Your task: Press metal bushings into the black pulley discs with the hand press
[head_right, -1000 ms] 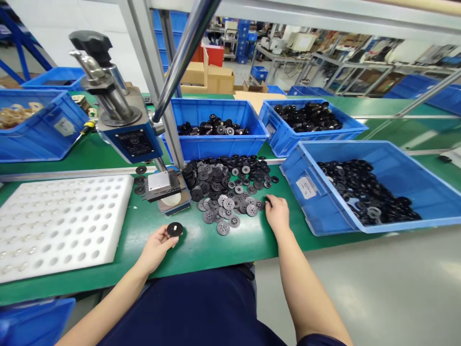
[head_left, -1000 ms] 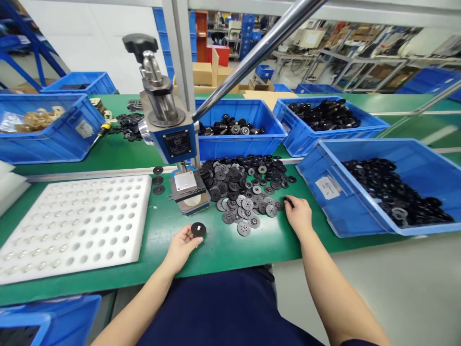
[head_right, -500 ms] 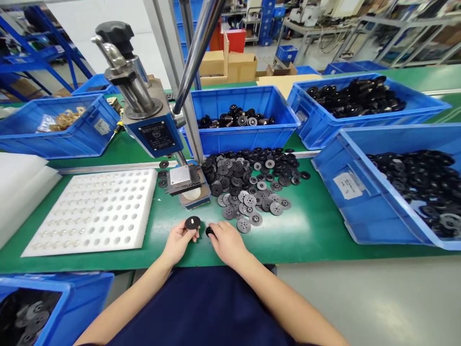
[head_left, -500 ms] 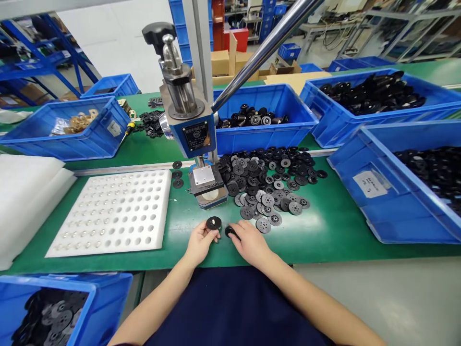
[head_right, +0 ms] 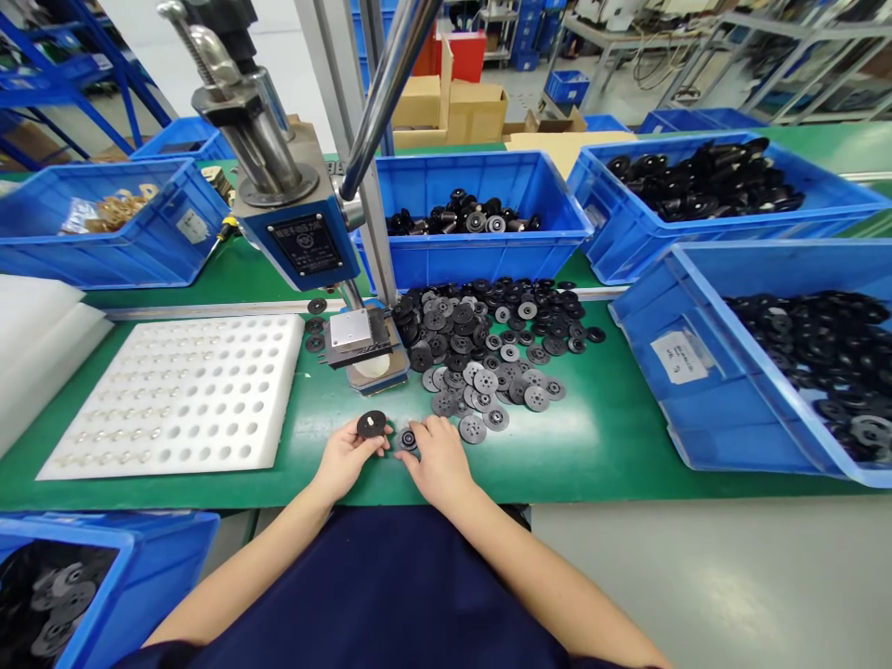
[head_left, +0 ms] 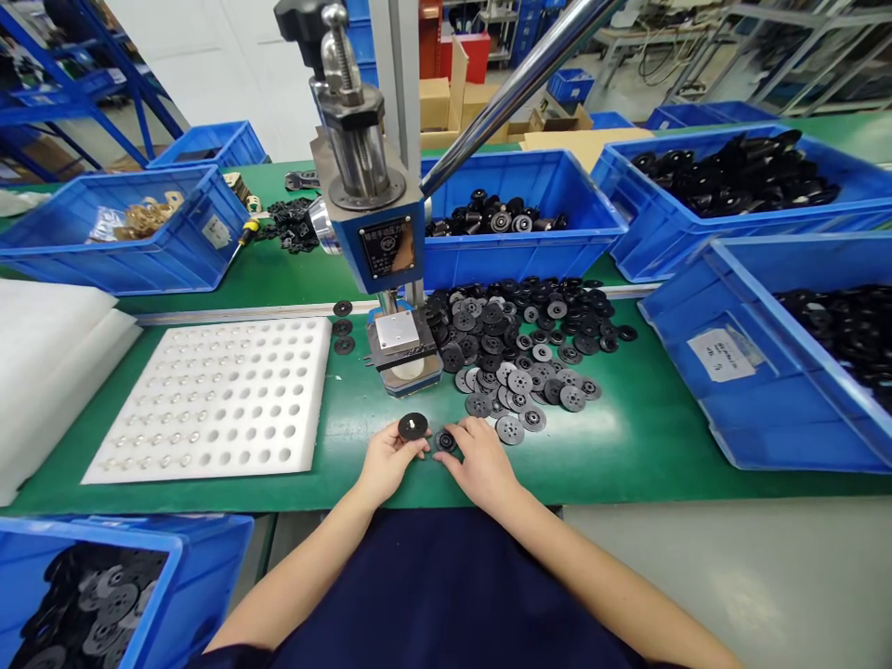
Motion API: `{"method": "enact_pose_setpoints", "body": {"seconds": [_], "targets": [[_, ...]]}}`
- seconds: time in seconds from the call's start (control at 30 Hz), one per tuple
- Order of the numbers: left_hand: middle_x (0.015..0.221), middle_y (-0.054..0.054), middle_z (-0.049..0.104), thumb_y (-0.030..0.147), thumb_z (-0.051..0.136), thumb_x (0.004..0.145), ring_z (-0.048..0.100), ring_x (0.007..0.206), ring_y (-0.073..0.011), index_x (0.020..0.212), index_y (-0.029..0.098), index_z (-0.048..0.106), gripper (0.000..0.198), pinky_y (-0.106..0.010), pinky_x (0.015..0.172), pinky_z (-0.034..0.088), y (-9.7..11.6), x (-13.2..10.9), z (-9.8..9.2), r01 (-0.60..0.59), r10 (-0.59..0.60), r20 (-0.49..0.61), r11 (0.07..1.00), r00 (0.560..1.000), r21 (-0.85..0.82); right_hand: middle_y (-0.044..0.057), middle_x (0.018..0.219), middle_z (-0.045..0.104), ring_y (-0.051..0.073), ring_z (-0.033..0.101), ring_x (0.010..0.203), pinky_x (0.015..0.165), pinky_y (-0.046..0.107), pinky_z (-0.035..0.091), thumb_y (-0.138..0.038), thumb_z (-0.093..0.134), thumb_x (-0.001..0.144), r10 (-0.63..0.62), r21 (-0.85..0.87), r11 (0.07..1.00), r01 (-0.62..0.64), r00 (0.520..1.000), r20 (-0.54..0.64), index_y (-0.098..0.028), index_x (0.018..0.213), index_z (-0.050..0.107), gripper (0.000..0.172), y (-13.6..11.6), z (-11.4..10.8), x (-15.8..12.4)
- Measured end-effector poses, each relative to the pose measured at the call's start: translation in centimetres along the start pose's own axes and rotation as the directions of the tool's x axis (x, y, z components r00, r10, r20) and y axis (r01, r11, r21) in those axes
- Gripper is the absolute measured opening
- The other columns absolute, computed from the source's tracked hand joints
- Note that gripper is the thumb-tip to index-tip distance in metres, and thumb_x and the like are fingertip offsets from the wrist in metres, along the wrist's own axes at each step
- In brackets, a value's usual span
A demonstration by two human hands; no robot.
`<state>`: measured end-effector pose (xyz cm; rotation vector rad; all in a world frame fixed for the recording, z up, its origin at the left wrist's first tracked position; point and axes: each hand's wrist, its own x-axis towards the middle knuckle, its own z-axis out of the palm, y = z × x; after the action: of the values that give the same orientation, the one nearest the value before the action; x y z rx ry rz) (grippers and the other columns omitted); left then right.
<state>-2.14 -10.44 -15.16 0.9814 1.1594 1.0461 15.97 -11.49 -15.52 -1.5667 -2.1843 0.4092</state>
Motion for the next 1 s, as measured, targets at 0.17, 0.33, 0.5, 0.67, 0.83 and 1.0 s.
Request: {"method": "enact_pose_setpoints", "body": {"seconds": [0.17, 0.33, 0.5, 0.67, 0.83, 1.0], "targets": [[0.071, -0.005, 0.071, 0.035, 0.072, 0.077, 0.063, 0.061, -0.0151, 0.079, 0.015, 0.07, 0.02, -0.027, 0.062, 0.054, -0.1, -0.4, 0.3, -0.037, 0.036, 0.009, 0.996, 0.999, 0.077, 0.01, 0.095, 0.064, 0.024, 0.062, 0.09, 0.079, 0.04, 0.055, -0.035, 0.068, 0.088, -0.005, 0.1, 0.995, 0.025, 0.98, -0.198, -0.017, 0.104, 0.068, 0.024, 0.2, -1.9, 0.6], [0.077, -0.005, 0.071, 0.027, 0.068, 0.079, 0.063, 0.068, -0.0182, 0.078, 0.018, 0.071, 0.01, -0.03, 0.066, 0.053, -0.2, -0.6, 0.3, -0.177, 0.166, 0.06, 0.942, 0.984, 0.284, 0.012, 0.107, 0.063, 0.026, 0.061, 0.101, 0.088, 0.044, 0.055, -0.038, 0.065, 0.089, -0.053, 0.25, 0.962, 0.107, 0.975, -0.216, -0.021, 0.117, 0.064, 0.032, -1.0, -3.7, 0.4], [0.081, -0.007, 0.074, 0.023, 0.066, 0.079, 0.066, 0.077, -0.0226, 0.082, 0.02, 0.074, 0.009, -0.035, 0.074, 0.053, -0.3, -0.6, 0.1, -0.312, 0.292, 0.111, 0.866, 0.95, 0.39, 0.01, 0.1, 0.063, 0.023, 0.059, 0.092, 0.081, 0.041, 0.056, -0.032, 0.067, 0.089, -0.169, 0.209, 0.96, 0.188, 0.98, -0.106, -0.019, 0.112, 0.065, 0.027, -3.2, -3.7, 0.3], [0.086, -0.009, 0.076, 0.02, 0.065, 0.079, 0.069, 0.081, -0.024, 0.086, 0.021, 0.076, 0.014, -0.037, 0.078, 0.056, -0.6, -0.6, 0.0, -0.34, 0.308, 0.143, 0.858, 0.94, 0.386, 0.011, 0.098, 0.063, 0.024, 0.058, 0.089, 0.079, 0.042, 0.055, -0.032, 0.065, 0.09, -0.167, 0.154, 0.971, 0.183, 0.979, -0.114, -0.016, 0.109, 0.065, 0.025, -3.7, -3.7, 0.3], [0.087, -0.008, 0.077, 0.017, 0.063, 0.079, 0.07, 0.081, -0.0232, 0.088, 0.022, 0.078, 0.018, -0.038, 0.079, 0.057, -1.0, -0.6, -0.2, -0.363, 0.333, 0.144, 0.852, 0.932, 0.377, 0.011, 0.098, 0.064, 0.025, 0.059, 0.089, 0.079, 0.043, 0.056, -0.031, 0.063, 0.092, -0.156, 0.168, 0.969, 0.18, 0.977, -0.143, -0.017, 0.112, 0.064, 0.025, -3.7, -3.2, 0.0], [0.087, -0.008, 0.077, 0.019, 0.065, 0.08, 0.071, 0.081, -0.0236, 0.087, 0.022, 0.078, 0.016, -0.038, 0.078, 0.058, -0.7, -0.7, -0.3, -0.353, 0.31, 0.172, 0.858, 0.935, 0.374, 0.011, 0.098, 0.066, 0.023, 0.061, 0.088, 0.079, 0.042, 0.057, -0.027, 0.061, 0.093, -0.203, 0.251, 0.937, 0.242, 0.964, -0.174, -0.017, 0.114, 0.062, 0.024, -3.7, -2.9, -0.1]]}}
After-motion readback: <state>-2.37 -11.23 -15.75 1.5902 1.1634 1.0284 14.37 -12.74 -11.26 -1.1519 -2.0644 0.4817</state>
